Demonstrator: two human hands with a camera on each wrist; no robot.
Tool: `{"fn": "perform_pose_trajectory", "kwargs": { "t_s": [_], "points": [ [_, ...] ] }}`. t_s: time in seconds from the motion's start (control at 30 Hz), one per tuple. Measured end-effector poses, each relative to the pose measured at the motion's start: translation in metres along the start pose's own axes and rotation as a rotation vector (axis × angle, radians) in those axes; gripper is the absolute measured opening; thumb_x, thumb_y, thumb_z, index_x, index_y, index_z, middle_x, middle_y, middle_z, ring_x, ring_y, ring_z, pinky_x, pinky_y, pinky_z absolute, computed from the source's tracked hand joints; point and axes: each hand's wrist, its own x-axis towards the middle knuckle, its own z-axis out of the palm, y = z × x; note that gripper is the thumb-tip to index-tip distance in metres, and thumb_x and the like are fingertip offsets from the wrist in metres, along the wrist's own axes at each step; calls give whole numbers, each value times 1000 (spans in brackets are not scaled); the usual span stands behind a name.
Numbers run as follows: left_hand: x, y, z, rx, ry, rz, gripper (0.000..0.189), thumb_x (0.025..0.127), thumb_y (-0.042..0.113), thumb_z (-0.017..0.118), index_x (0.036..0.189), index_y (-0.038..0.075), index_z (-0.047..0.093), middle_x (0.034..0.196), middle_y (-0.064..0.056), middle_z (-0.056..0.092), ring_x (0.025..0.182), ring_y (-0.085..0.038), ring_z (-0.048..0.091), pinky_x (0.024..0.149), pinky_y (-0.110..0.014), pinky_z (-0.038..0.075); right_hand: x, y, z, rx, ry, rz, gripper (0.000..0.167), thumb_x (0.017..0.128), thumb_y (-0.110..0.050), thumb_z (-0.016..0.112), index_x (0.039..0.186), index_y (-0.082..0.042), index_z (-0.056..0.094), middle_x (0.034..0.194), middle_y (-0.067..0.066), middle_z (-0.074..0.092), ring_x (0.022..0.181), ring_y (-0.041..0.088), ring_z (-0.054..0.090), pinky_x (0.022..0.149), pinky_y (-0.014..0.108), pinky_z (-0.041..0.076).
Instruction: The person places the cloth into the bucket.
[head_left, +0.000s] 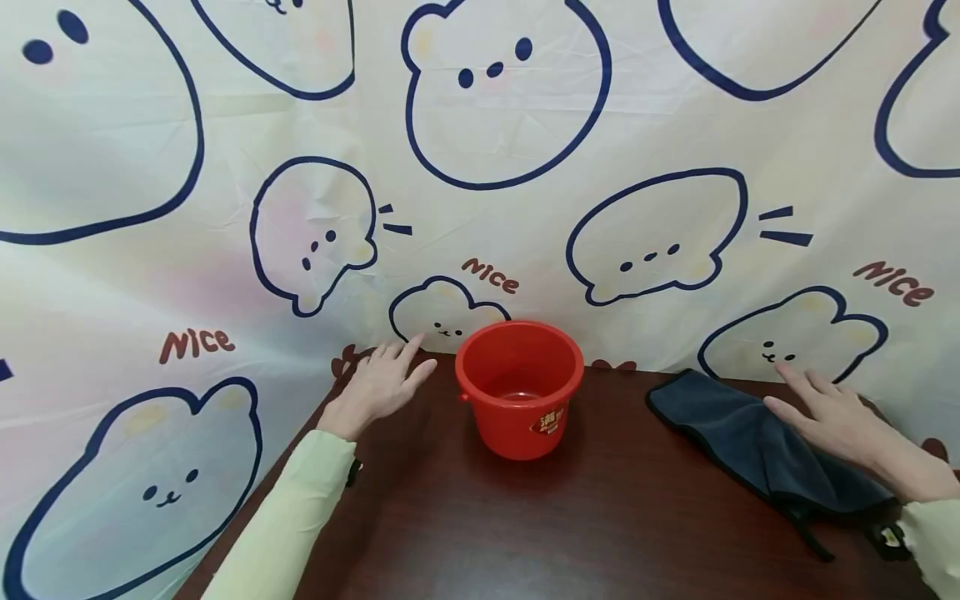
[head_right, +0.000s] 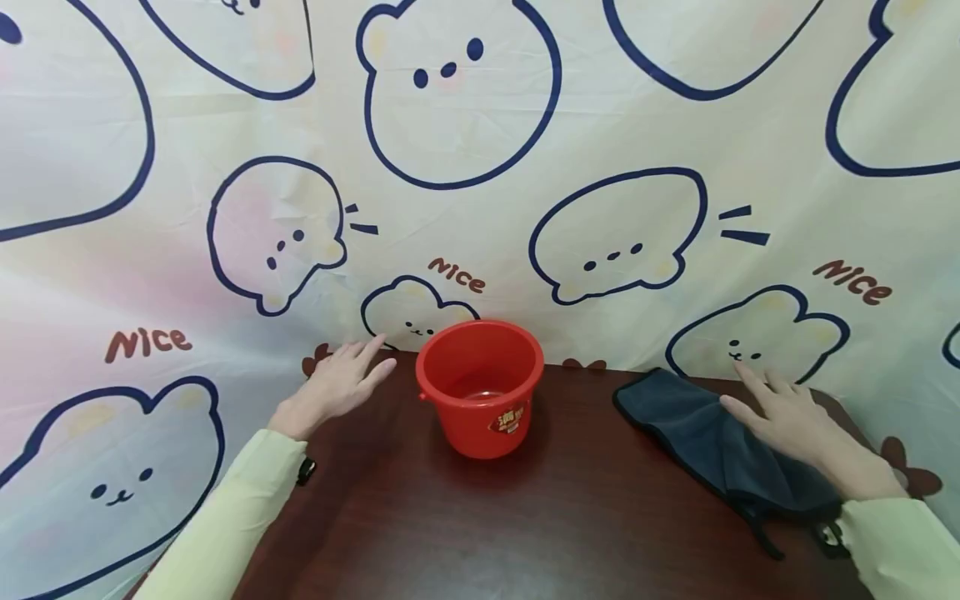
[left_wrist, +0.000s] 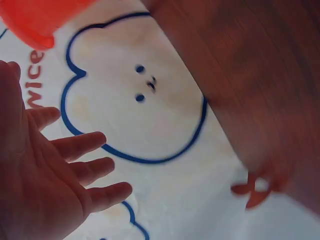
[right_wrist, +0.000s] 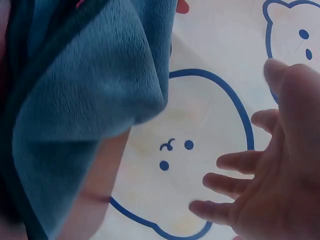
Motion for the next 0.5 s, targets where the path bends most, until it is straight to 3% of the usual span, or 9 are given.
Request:
{"fn": "perform_pose_trajectory", "kwargs": {
  "t_s": [0.13, 0.3, 0.5],
  "points": [
    [2, 12, 8, -151, 13, 3, 75, 97, 65, 33, 156, 19, 25, 155, -16, 38, 140, -40, 38, 108, -64, 37, 1, -1, 7, 29, 10, -4, 82, 101, -50, 45, 156, -3, 7, 142, 48, 24, 120, 71, 29, 92, 79, 27],
    [1, 21, 14, -304, 26, -27, 71, 98, 61, 35, 156, 20, 25, 158, -10, 35, 143, -37, 35, 109, -64, 36, 5, -6, 15, 35, 12, -7, 84, 99, -49, 49, 157, -5, 8, 139, 48, 27, 117, 67, 37, 88, 76, 36],
    [3, 31, 23, -488, 79, -39, 65, 100, 57, 37, 154, 21, 28, 151, -10, 44, 139, -33, 41, 110, -60, 37, 5, -3, 27, 47, 20, -12, 81, 99, -46, 52, 152, 6, 19, 130, 50, 36, 106, 62, 48, 79, 66, 45]
  ]
}}
